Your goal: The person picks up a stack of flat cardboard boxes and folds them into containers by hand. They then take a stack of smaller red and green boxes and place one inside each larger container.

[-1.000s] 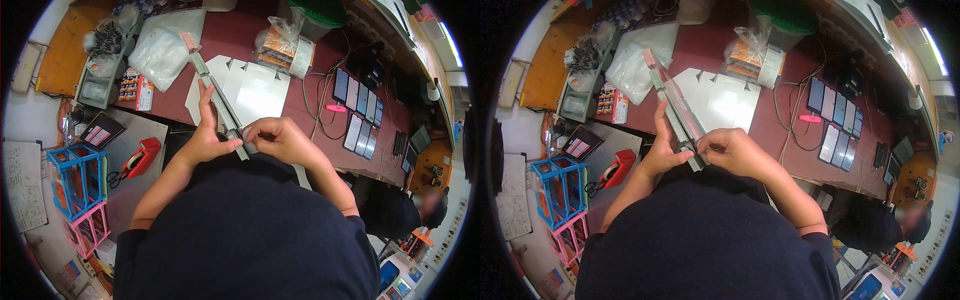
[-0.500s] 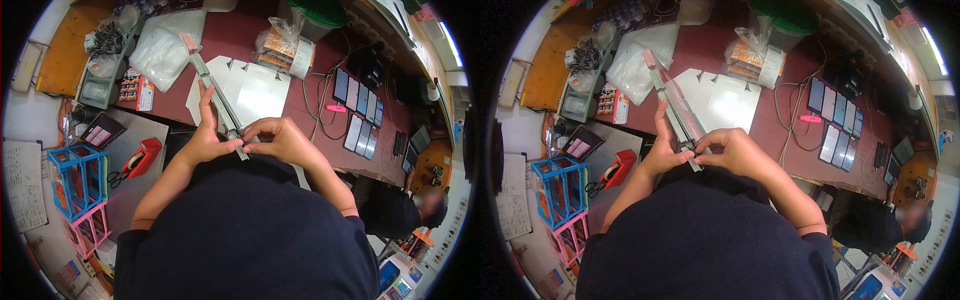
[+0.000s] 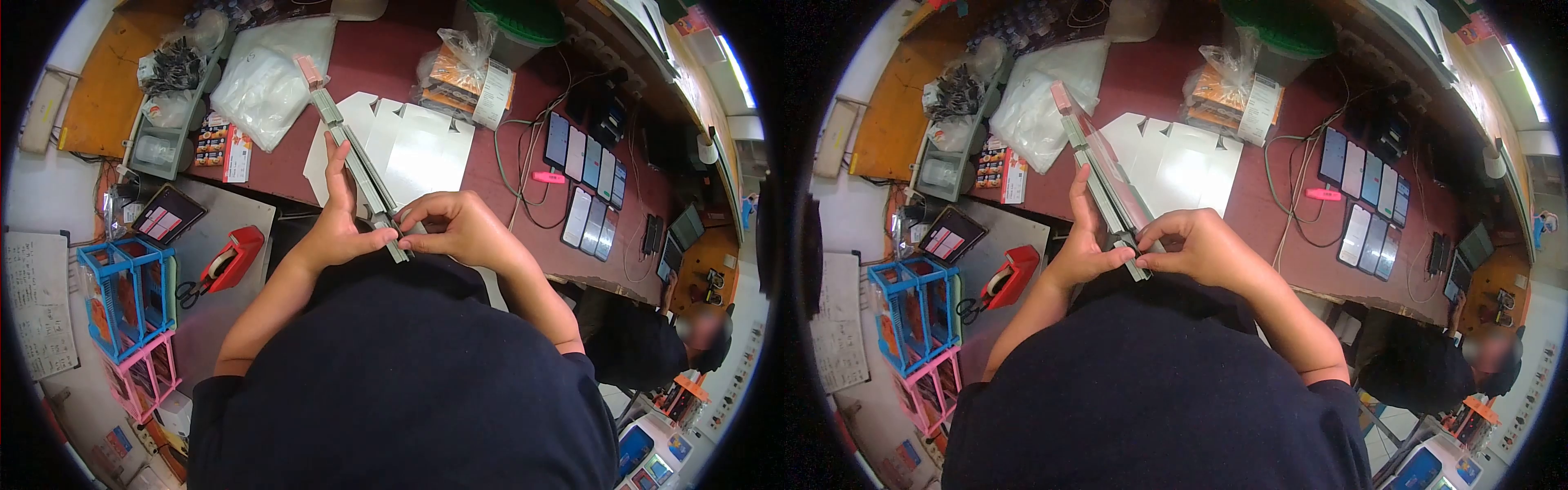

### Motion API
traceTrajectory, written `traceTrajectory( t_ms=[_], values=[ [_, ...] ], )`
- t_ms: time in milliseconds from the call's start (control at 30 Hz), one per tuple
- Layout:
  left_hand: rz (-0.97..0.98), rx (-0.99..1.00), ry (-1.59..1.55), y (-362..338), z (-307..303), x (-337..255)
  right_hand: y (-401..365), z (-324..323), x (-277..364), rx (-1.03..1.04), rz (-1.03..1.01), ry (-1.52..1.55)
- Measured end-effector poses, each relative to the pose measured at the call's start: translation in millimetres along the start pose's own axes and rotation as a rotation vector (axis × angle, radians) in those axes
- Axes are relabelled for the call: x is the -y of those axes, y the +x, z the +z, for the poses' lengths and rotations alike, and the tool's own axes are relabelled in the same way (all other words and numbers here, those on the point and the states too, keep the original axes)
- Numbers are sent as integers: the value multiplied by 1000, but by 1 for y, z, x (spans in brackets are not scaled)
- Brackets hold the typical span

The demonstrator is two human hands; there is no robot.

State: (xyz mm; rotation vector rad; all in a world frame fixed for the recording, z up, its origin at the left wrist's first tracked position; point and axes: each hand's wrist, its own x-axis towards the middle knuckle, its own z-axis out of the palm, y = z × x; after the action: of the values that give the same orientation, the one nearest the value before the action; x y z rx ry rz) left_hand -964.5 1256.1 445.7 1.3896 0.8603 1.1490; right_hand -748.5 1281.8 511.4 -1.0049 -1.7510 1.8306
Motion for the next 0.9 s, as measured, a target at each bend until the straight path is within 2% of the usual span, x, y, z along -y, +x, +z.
traceTrajectory(
  t_ms=[700,800,867,900],
  values=[
    [-25,-1,-25,1,1,0,0,-4,1,28,49,-5],
    [-6,7,-20,2,0,3,-2,-5,1,35,39,118],
    [17,17,-1,2,-1,3,-2,-8,3,27,26,-79],
    [13,18,-5,2,-1,3,-2,-6,2,28,26,-80]
  ],
)
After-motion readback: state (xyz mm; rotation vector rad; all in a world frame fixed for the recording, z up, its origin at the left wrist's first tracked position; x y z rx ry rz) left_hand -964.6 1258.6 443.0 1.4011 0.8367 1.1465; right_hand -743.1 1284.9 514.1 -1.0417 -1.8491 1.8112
